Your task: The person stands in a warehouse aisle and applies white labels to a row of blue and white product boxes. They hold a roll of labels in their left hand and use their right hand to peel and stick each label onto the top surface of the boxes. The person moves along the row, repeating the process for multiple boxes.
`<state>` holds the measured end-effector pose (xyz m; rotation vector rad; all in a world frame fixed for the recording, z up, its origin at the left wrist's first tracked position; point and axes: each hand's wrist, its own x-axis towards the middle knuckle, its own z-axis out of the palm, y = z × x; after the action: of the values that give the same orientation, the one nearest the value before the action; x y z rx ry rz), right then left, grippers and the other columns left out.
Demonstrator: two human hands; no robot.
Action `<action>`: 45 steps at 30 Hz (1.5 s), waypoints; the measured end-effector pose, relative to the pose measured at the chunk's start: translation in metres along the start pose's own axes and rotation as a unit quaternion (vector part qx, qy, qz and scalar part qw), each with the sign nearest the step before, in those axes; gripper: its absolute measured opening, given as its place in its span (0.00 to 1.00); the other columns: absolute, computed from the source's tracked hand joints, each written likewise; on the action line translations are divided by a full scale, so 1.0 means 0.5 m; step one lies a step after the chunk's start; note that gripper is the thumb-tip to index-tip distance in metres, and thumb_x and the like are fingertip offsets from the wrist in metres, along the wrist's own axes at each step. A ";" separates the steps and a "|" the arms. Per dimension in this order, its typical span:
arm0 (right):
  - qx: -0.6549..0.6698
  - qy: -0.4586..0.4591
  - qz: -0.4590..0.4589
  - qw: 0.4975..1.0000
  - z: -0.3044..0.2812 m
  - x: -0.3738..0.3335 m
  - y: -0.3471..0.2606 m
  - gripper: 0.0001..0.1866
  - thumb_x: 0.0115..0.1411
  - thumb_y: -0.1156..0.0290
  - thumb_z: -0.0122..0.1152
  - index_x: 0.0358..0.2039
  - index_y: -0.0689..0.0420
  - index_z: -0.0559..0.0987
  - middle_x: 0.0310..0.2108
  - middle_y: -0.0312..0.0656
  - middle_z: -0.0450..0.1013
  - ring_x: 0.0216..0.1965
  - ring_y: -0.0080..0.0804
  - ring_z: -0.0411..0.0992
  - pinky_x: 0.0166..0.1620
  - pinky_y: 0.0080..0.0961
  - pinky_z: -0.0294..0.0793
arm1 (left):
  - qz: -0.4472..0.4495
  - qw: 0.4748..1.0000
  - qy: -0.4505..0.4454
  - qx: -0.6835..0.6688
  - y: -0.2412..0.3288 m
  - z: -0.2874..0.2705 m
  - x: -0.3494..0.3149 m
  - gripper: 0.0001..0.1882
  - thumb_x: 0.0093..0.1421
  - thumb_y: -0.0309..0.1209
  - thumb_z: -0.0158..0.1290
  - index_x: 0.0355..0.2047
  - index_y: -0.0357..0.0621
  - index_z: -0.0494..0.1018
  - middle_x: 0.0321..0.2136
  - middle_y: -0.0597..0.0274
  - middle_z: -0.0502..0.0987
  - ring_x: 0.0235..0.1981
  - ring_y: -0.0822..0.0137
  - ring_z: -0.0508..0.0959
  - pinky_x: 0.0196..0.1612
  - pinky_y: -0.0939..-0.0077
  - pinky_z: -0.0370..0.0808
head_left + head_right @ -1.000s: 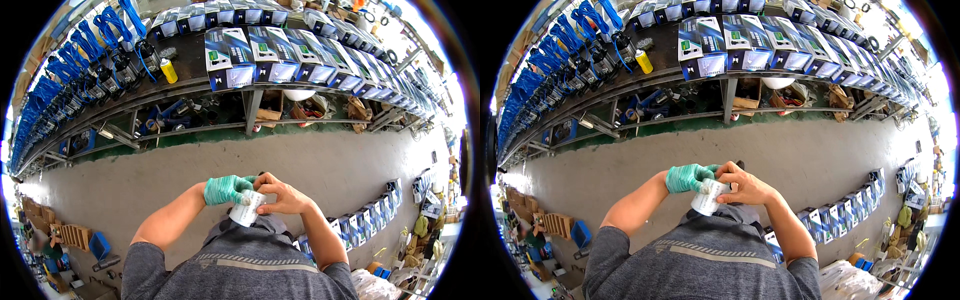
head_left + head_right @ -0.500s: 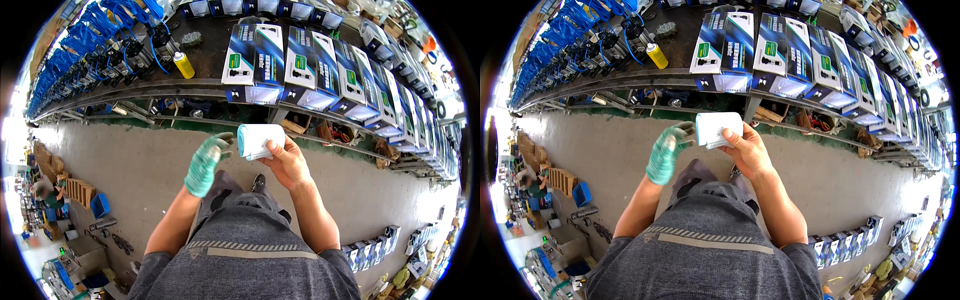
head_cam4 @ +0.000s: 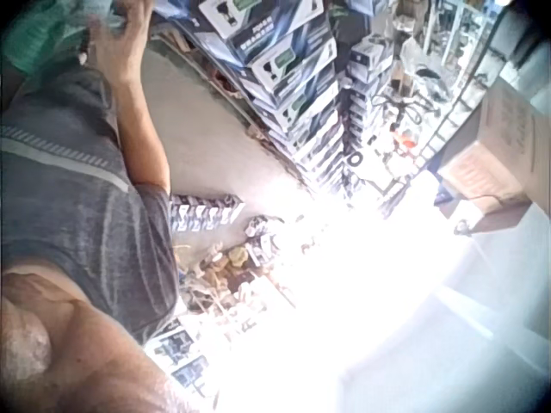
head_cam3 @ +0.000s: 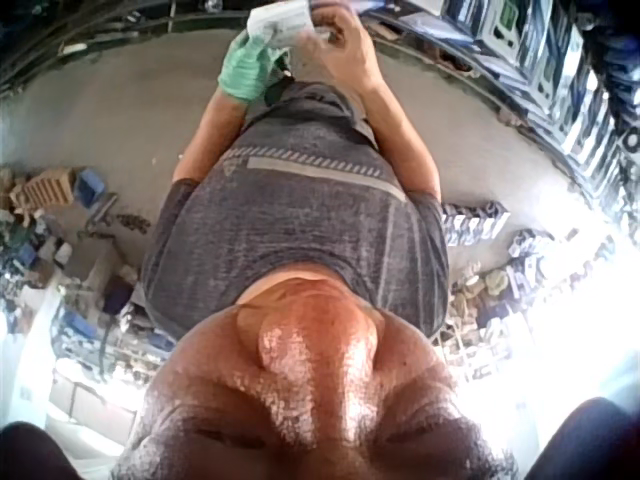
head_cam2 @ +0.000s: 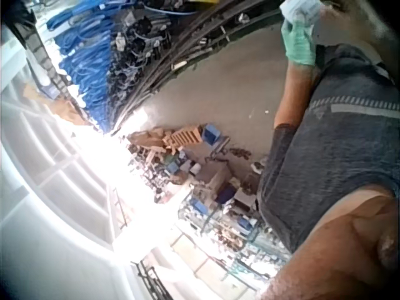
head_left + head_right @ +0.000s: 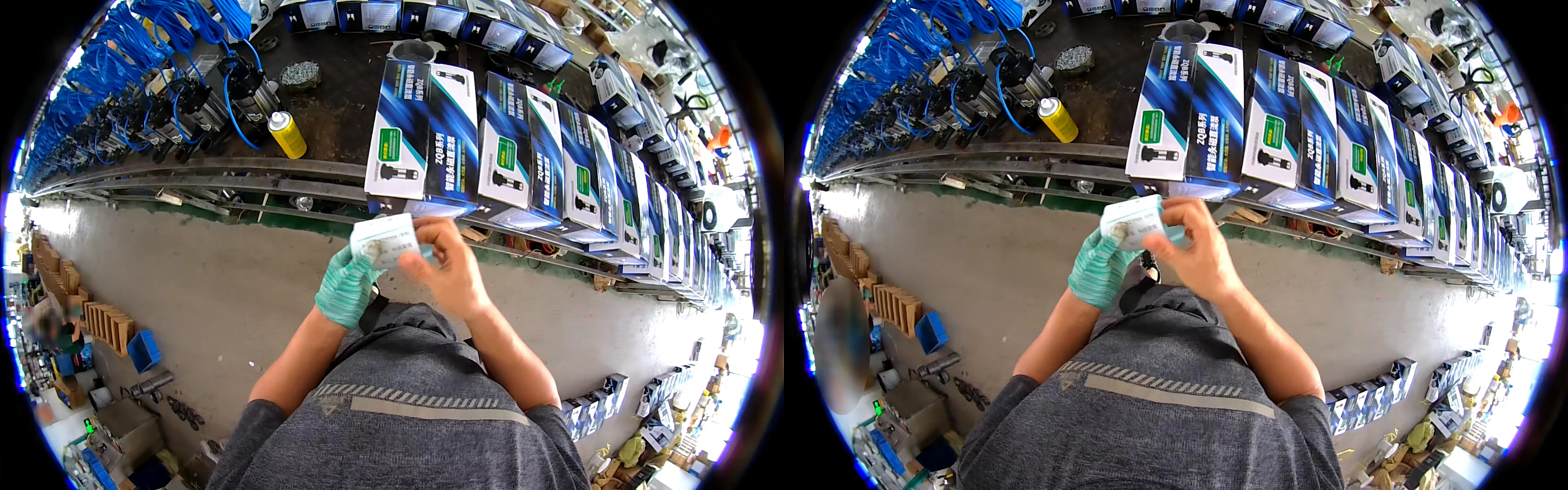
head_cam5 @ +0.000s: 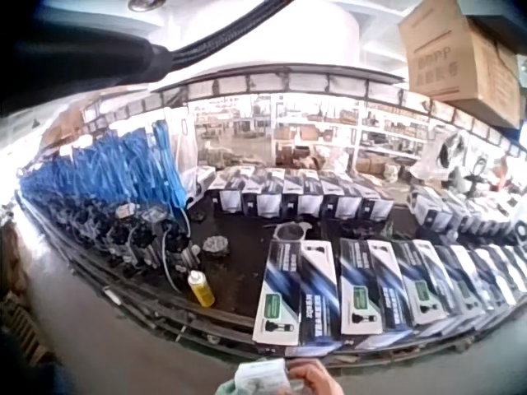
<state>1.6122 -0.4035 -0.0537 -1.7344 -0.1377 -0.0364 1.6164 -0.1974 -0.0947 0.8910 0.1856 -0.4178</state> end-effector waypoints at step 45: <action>0.065 -0.174 0.027 0.982 -0.105 0.292 -0.019 0.21 0.68 0.81 0.62 0.62 0.61 0.74 0.43 0.41 0.82 0.45 0.21 0.76 0.50 0.21 0.76 | 0.017 0.991 0.127 -0.031 0.155 0.112 0.259 0.17 0.68 0.39 0.61 0.51 0.42 0.81 0.42 0.60 0.84 0.42 0.64 0.85 0.45 0.67 0.84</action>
<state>1.7590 -0.4430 -0.0205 -1.6003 -0.3424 0.3124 1.7657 -0.2340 -0.0468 0.8829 0.4140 -0.2648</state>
